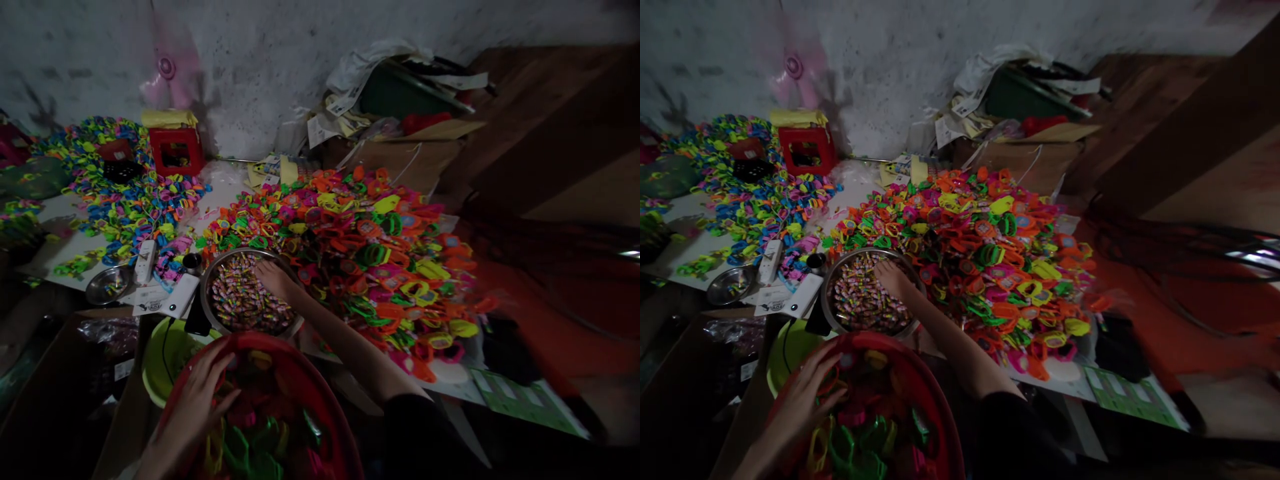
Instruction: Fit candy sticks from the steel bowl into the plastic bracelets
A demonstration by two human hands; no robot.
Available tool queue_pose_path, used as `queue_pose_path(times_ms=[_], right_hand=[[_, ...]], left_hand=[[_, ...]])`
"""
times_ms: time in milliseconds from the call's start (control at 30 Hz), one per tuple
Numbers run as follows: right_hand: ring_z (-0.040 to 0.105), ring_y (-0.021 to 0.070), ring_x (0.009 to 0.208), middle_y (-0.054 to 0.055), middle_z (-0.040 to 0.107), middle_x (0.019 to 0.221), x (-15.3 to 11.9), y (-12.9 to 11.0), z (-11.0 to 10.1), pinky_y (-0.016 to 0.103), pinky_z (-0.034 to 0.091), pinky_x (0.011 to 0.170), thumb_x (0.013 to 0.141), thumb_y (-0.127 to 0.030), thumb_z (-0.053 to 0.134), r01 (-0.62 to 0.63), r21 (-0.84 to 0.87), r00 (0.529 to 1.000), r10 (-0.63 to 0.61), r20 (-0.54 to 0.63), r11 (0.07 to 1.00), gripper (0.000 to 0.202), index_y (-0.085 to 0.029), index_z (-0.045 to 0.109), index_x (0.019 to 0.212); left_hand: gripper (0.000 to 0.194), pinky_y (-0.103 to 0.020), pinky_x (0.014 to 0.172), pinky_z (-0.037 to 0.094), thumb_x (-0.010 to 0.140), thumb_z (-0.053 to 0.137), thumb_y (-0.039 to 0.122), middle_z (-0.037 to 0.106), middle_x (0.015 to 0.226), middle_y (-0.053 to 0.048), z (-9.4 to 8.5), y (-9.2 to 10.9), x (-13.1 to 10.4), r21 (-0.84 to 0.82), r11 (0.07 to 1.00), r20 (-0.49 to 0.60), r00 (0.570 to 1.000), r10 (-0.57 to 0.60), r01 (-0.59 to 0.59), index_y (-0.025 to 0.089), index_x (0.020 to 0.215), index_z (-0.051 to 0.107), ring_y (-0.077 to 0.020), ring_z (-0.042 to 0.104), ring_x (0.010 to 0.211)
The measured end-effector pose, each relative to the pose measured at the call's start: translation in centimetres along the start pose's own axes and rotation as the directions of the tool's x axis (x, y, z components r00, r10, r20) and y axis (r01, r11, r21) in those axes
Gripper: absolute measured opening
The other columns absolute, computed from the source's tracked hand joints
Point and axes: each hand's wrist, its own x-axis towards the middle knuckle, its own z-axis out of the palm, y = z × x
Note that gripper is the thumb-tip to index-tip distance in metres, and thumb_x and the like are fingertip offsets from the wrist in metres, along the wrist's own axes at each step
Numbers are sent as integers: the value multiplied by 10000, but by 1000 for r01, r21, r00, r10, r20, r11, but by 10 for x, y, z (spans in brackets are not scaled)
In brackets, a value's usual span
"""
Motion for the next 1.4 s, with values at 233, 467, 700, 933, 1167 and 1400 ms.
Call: queue_pose_path(times_ms=[233, 467, 700, 933, 1167, 1400], right_hand=[[380, 237, 1273, 179, 482, 1309, 18, 28, 30, 415, 258, 1082, 865, 13, 343, 89, -223, 995, -75, 72, 971, 409, -38, 490, 1243], [477, 234, 1176, 99, 513, 1259, 30, 35, 36, 453, 386, 985, 918, -180, 501, 52, -303, 996, -29, 81, 952, 273, -125, 536, 1184], [553, 215, 1080, 94, 569, 1175, 38, 33, 41, 439, 447, 932, 919, -249, 530, -46, -309, 990, 85, 114, 950, 272, -124, 554, 1159], [620, 206, 963, 116, 616, 1094, 29, 35, 37, 392, 495, 854, 932, -154, 466, -113, -297, 977, 160, 143, 948, 425, -117, 389, 1348], [596, 224, 1032, 149, 559, 1209, 23, 33, 36, 388, 487, 867, 909, -108, 461, -137, -269, 975, 177, 131, 953, 490, -111, 328, 1380], [595, 212, 1006, 108, 586, 1136, 22, 38, 40, 421, 483, 885, 918, -274, 533, -158, -203, 975, 186, 123, 966, 384, -128, 476, 1269]], left_hand=[[444, -414, 1072, 382, 912, 490, 337, 389, 1438, -55, 9, 1, -1, -91, 995, 90, 996, -20, 28, 273, 1347, 423, -211, 363, 1328], [396, -389, 1074, 382, 910, 488, 275, 421, 1417, -41, 10, 2, 1, -125, 992, 120, 993, -10, 26, 259, 1306, 469, -194, 376, 1318], [413, -408, 1062, 396, 904, 491, 297, 450, 1398, -42, 13, 0, 0, -131, 989, 131, 990, -48, 65, 254, 1314, 467, -208, 411, 1295], [427, -384, 1063, 394, 884, 517, 260, 468, 1382, -38, 11, 2, 2, -174, 982, 144, 988, -48, 73, 260, 1310, 476, -200, 426, 1282], [411, -415, 1067, 387, 918, 465, 323, 472, 1379, -52, 9, 3, 2, -215, 972, 180, 982, -57, 96, 257, 1323, 472, -212, 420, 1287], [373, -414, 1067, 389, 898, 497, 302, 490, 1362, -45, 9, 4, 2, -214, 971, 172, 983, -68, 105, 265, 1269, 524, -209, 435, 1273]])
